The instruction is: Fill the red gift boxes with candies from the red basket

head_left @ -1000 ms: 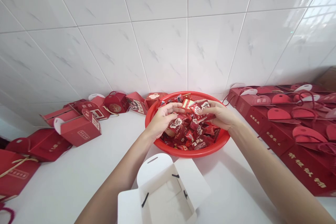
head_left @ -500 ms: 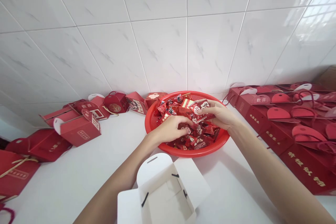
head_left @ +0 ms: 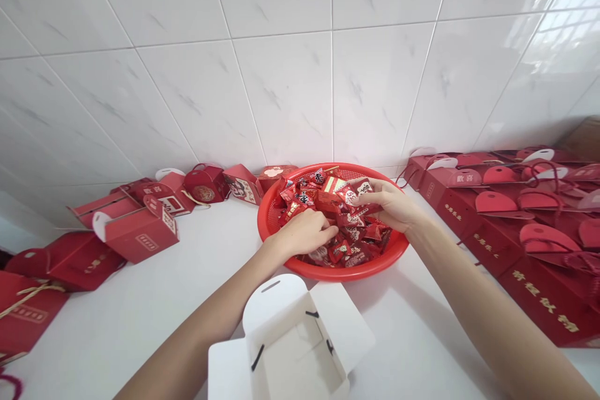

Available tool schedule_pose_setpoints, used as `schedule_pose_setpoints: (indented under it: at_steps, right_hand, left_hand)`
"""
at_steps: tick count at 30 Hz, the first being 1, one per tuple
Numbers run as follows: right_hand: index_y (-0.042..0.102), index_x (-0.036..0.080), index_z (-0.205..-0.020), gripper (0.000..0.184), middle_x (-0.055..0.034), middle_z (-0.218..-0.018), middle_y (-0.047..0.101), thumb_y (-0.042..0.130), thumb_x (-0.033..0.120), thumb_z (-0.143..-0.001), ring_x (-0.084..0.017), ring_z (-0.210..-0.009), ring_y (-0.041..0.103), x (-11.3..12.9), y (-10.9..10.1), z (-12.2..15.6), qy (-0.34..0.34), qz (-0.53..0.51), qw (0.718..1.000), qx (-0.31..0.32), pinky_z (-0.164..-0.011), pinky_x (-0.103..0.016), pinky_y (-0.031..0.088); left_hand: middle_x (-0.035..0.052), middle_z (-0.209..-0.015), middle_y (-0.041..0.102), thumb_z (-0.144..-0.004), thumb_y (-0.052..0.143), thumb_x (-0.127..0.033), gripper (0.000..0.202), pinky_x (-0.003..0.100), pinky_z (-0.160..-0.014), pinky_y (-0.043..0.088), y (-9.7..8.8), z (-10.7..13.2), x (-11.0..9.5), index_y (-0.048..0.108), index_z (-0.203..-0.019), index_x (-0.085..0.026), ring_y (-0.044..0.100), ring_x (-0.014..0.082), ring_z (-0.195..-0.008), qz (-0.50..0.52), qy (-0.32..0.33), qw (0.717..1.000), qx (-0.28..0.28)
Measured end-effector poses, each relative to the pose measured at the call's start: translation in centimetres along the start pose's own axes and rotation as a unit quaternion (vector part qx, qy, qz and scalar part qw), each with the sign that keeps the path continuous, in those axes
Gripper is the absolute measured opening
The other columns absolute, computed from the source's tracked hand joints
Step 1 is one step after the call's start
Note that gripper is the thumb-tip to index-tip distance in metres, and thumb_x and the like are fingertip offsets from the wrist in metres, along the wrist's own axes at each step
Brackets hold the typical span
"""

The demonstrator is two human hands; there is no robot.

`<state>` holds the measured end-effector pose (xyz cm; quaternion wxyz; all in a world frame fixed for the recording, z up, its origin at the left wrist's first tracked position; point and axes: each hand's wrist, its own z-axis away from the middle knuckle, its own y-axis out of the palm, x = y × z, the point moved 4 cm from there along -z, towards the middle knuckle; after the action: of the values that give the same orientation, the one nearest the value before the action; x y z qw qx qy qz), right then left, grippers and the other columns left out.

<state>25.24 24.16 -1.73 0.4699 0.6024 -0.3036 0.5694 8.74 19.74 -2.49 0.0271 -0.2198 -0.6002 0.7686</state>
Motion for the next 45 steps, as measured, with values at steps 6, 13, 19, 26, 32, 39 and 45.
schedule_pose_setpoints:
  at_steps: [6,13,19,26,32,39,45]
  right_hand:
    - [0.069,0.021,-0.095,0.043,0.002,-0.074,0.068,0.081,0.013,-0.055,-0.015,-0.066,0.065,-0.1,0.0,0.0,-0.01,0.002,1.0,0.008,-0.052,-0.024,0.052]
    - [0.07,0.021,-0.091,0.038,0.002,-0.075,0.068,0.081,0.014,-0.056,-0.014,-0.063,0.064,0.1,0.1,0.2,-0.009,0.004,1.0,0.006,-0.054,-0.026,0.054]
    - [0.069,0.021,-0.09,0.037,0.0016,-0.075,0.068,0.081,0.014,-0.056,-0.015,-0.065,0.065,0.0,0.1,0.1,-0.019,0.006,1.0,0.016,-0.054,-0.025,0.053]
    - [0.069,0.021,-0.089,0.04,0.0024,-0.074,0.069,0.081,0.015,-0.052,-0.016,-0.067,0.065,0.1,0.3,0.2,-0.011,0.001,1.0,0.01,-0.06,-0.027,0.054]
    - [0.069,0.02,-0.087,0.038,0.0028,-0.074,0.069,0.081,0.015,-0.051,-0.015,-0.067,0.064,0.1,0.3,0.3,-0.019,0.003,1.0,0.011,-0.061,-0.026,0.051]
    - [0.07,0.022,-0.09,0.038,0.0019,-0.076,0.068,0.082,0.017,-0.054,-0.016,-0.072,0.063,0.0,0.2,0.2,-0.018,0.024,0.999,0.012,-0.06,-0.026,0.051]
    - [0.069,0.021,-0.093,0.042,0.0013,-0.076,0.069,0.082,0.017,-0.054,-0.016,-0.073,0.064,0.0,0.2,0.2,-0.011,0.025,1.0,0.012,-0.061,-0.025,0.052]
  left_hand:
    - [0.0059,-0.104,0.076,-0.078,0.068,-0.018,0.037,0.029,-0.076,0.047,0.1,0.1,-0.2,0.071,-0.114,-0.022,0.068,0.0248,-0.095,-0.05,0.015,0.999,0.012]
    - [0.008,-0.136,0.065,-0.073,0.073,-0.025,0.064,0.044,-0.107,0.04,0.7,-0.1,-0.2,0.059,-0.136,-0.025,0.056,0.0344,-0.126,-0.099,0.063,0.991,0.064]
    - [0.0073,-0.157,0.046,-0.077,0.072,-0.032,0.084,0.048,-0.116,0.031,1.2,-0.7,0.1,0.038,-0.154,-0.028,0.041,0.0349,-0.142,-0.113,0.077,0.986,0.097]
    - [0.0132,-0.124,0.07,-0.077,0.074,-0.042,0.056,0.035,-0.088,0.05,0.8,-1.3,-0.5,0.064,-0.126,-0.018,0.064,0.0323,-0.11,-0.138,0.037,0.982,0.126]
    - [0.0095,-0.119,0.072,-0.073,0.076,-0.049,0.075,0.032,-0.079,0.051,0.4,-2.3,-1.6,0.052,-0.14,-0.026,0.068,0.0306,-0.102,-0.162,0.016,0.969,0.187]
    - [0.0069,-0.102,0.074,-0.078,0.071,-0.04,0.033,0.031,-0.066,0.047,0.9,-3.0,-1.6,0.069,-0.107,-0.024,0.069,0.0286,-0.09,-0.164,0.034,0.971,0.169]
    - [0.0049,-0.098,0.072,-0.075,0.072,-0.035,0.029,0.031,-0.07,0.047,1.1,-2.7,-1.4,0.07,-0.102,-0.025,0.067,0.0273,-0.09,-0.159,0.05,0.974,0.154]
